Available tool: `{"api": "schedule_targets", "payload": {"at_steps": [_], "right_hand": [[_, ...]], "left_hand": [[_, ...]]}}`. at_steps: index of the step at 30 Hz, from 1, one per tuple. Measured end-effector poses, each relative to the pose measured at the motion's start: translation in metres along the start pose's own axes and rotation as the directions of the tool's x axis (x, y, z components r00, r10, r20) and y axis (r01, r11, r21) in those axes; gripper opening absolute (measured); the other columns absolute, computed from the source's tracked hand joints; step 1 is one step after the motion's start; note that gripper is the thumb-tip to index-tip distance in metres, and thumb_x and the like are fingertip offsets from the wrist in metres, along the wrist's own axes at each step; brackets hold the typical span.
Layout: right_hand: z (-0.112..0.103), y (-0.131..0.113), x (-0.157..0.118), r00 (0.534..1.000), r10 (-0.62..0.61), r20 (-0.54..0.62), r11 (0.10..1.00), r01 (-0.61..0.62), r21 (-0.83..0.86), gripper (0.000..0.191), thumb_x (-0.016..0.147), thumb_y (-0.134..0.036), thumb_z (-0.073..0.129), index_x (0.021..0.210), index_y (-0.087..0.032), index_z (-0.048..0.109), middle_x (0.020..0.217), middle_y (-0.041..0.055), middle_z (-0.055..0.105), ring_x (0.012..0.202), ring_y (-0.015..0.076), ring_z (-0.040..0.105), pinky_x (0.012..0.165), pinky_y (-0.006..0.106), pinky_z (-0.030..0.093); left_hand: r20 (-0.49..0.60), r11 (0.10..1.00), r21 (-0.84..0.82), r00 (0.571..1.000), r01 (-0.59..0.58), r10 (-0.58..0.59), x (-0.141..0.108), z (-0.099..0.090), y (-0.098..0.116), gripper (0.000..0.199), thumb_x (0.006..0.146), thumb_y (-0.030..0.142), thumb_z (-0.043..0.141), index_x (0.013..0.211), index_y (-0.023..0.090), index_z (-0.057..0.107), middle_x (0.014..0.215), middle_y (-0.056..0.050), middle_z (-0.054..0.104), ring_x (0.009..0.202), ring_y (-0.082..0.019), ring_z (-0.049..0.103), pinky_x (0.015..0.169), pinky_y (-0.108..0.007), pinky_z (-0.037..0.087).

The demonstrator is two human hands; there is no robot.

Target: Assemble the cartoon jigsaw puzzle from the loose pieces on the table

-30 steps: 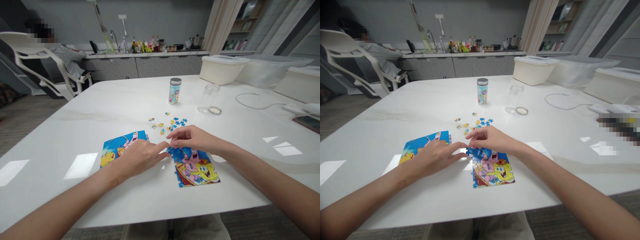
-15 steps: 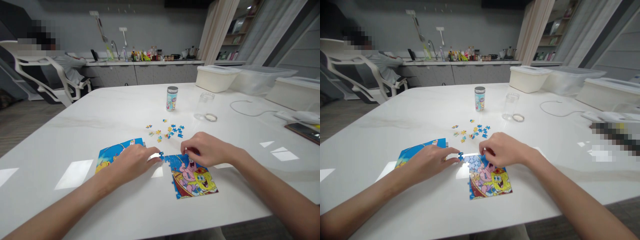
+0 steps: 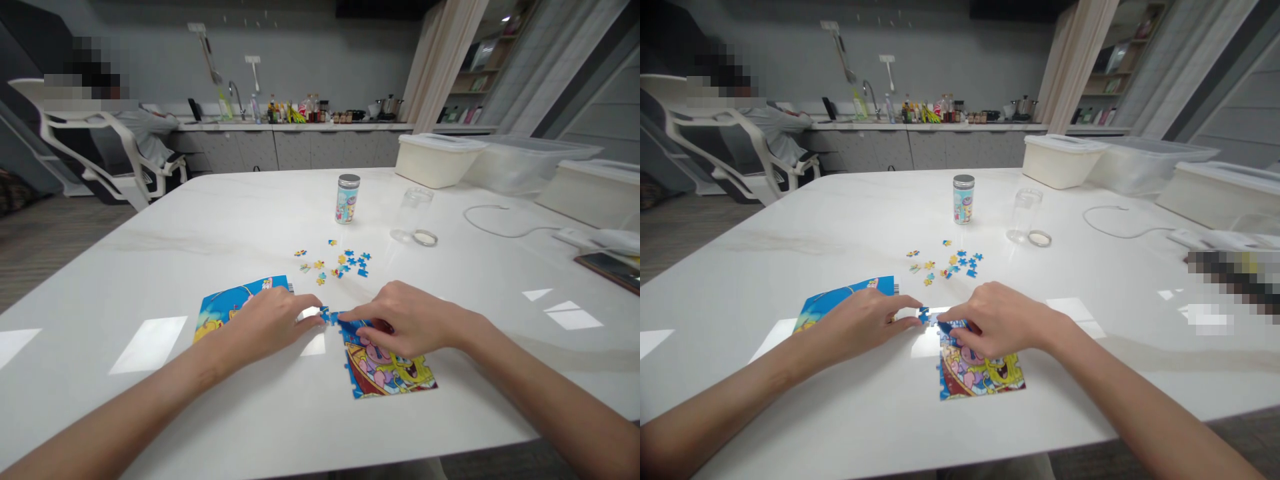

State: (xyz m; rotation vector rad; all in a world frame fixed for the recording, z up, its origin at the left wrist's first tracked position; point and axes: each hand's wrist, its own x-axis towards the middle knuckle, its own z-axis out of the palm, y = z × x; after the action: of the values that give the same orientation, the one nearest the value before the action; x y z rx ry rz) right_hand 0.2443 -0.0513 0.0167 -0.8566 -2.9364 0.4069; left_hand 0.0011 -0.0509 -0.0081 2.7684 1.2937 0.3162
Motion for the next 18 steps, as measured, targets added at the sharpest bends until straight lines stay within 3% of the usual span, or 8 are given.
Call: {"api": "schedule_targets", "payload": {"at_steps": [7, 13, 18], "right_hand": [[0.0037, 0.0001, 0.0008, 0.999, -0.019, -0.028, 1.000, 0.019, 0.003, 0.033, 0.086, -0.026, 0.048, 0.114, -0.025, 0.067, 0.052, -0.0015, 0.061, 0.042, 0.0105, 0.042, 0.047, 0.025, 0.025], [0.0035, 0.0013, 0.0004, 1.000, -0.024, -0.008, 1.000, 0.024, -0.009, 0.029, 0.087, -0.026, 0.048, 0.106, -0.023, 0.070, 0.053, -0.0008, 0.062, 0.042, 0.0096, 0.042, 0.048, 0.025, 0.025], [0.0037, 0.0019, 0.0000, 1.000, -0.001, 0.014, 1.000, 0.001, -0.008, 0.031, 0.088, -0.027, 0.047, 0.111, -0.025, 0.068, 0.058, 0.0007, 0.066, 0.045, 0.0102, 0.045, 0.050, 0.025, 0.026]], "left_hand": [[0.006, 1.000, -0.002, 1.000, 0.016, -0.016, -0.0001, 0.0026, -0.0017, 0.028, 0.088, 0.044, 0.052, 0.097, 0.026, 0.072, 0.056, -0.002, 0.065, 0.054, -0.017, 0.061, 0.056, -0.027, 0.044], [0.073, 0.999, -0.007, 0.997, 0.033, -0.032, 0.0012, 0.0006, 0.0015, 0.031, 0.089, 0.046, 0.049, 0.099, 0.028, 0.072, 0.057, -0.002, 0.066, 0.056, -0.017, 0.060, 0.069, -0.034, 0.045], [0.121, 0.995, -0.035, 0.989, 0.093, -0.088, 0.0017, 0.0017, 0.0051, 0.032, 0.088, 0.048, 0.049, 0.099, 0.029, 0.072, 0.055, -0.002, 0.065, 0.053, -0.016, 0.057, 0.059, -0.029, 0.042]]}}
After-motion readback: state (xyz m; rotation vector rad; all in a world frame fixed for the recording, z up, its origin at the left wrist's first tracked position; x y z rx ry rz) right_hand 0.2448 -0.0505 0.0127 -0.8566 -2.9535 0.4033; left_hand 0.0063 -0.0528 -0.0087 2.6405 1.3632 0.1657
